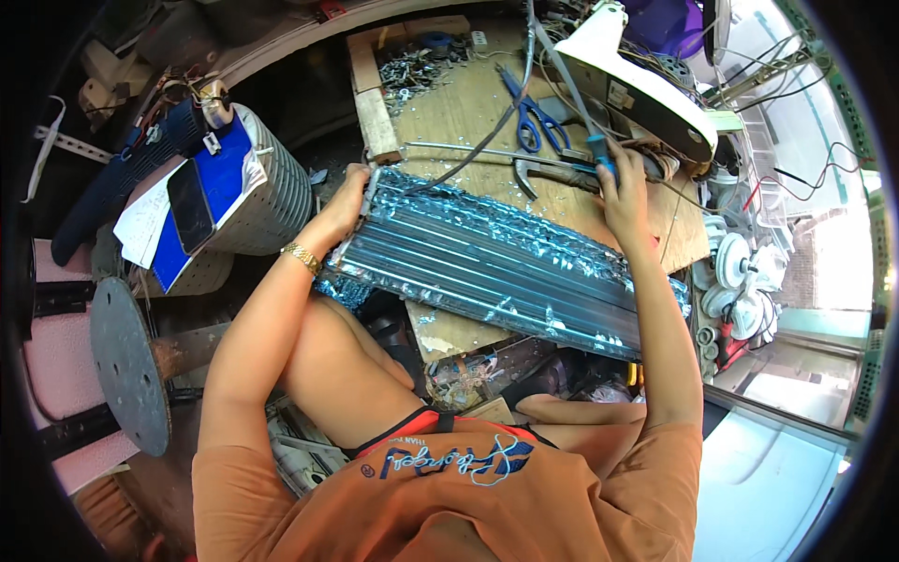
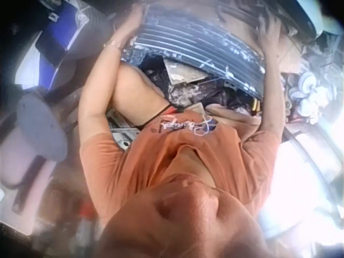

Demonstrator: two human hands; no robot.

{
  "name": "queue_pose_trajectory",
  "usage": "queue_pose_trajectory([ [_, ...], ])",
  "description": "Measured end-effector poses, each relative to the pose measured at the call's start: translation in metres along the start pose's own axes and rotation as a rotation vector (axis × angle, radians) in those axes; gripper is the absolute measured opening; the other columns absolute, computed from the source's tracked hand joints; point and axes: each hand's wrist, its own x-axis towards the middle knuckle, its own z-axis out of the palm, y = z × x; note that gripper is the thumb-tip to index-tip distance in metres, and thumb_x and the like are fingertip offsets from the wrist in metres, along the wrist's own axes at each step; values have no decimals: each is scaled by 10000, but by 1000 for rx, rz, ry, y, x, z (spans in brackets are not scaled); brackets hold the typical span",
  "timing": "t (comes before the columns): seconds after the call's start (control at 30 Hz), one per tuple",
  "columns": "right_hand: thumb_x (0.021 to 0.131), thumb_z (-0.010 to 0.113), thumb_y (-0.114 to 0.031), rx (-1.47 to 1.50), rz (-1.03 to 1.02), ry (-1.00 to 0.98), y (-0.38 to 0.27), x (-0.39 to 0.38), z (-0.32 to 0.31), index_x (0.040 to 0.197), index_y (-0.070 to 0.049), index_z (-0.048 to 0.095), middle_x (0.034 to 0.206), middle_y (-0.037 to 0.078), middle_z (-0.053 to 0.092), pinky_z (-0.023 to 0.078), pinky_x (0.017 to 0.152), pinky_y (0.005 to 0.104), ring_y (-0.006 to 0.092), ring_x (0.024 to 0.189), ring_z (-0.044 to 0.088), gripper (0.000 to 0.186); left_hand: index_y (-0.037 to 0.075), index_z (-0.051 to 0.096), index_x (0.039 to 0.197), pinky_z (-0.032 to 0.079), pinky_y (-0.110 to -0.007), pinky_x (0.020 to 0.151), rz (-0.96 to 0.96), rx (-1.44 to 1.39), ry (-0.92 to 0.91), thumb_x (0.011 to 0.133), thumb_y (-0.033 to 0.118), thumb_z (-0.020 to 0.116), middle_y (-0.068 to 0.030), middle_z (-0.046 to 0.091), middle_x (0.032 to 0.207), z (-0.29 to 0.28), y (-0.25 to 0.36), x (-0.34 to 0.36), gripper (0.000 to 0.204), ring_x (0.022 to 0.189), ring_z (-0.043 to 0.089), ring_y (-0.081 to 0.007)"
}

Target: The person uses a screwdriver and a utility knife to scrape residue and flatten aluminum fins on an air conditioner evaporator coil while seated on the floor. They move the tools along the rows of fins and use their hands to pull away debris and inspect the surface.

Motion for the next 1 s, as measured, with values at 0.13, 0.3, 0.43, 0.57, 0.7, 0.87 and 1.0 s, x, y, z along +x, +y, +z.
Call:
queue_pose_trajectory([
  [0.13,938,738,-159,-489,-104,-127,39,-24,-28,1416,-47,602,1336,234,623,456,1095,518,464,1263,572,510,-103,442,1321,348,-405,1209,28,-82,-5,1118,430,238,-344,532,1400,5,7,-1,606,1412,518,-395],
  [0.3,893,772,-125,-499,62,-419,54,-49,-46,1232,-1,634,1257,248,647,483,1026,518,453,1176,606,386,-111,405,1306,370,-426,1193,15,-66,-39,1110,464,231,-404,546,1401,-3,-5,1,632,1407,541,-406],
  [0.43,892,764,-72,-427,2,-426,63,-45,-44,1146,30,632,1111,248,676,499,950,491,433,1093,646,304,-107,383,1307,374,-447,1188,2,-42,-21,1102,483,239,-442,538,1418,4,-3,7,641,1412,546,-442],
  [0.57,1008,608,-66,-420,-137,-316,78,-53,-62,1163,26,626,1029,231,672,513,880,454,394,964,665,181,-83,355,1339,374,-489,1184,10,3,-71,1095,488,250,-448,549,1420,7,-5,16,630,1393,543,-517],
  [0.7,1080,468,-131,-257,67,-66,8,-63,-45,1260,21,608,909,187,675,527,808,427,310,815,649,274,-53,365,1381,377,-511,1176,50,104,-57,1102,496,266,-421,554,1448,3,-17,10,624,1399,534,-527],
  [0.87,1065,582,-257,-465,-164,-458,-151,-48,42,1187,-71,573,925,237,747,549,771,556,460,892,731,223,-24,412,1427,387,-500,1178,-41,-38,-39,1120,508,308,-384,569,1462,6,-2,8,624,1400,543,-510],
  [1.0,1072,578,-307,-485,-383,-674,-217,-32,116,1126,-96,562,858,199,750,559,691,581,451,814,737,219,72,446,1465,415,-505,1155,-49,-38,-42,1141,523,323,-315,624,1427,3,-9,10,569,1373,588,-459],
])
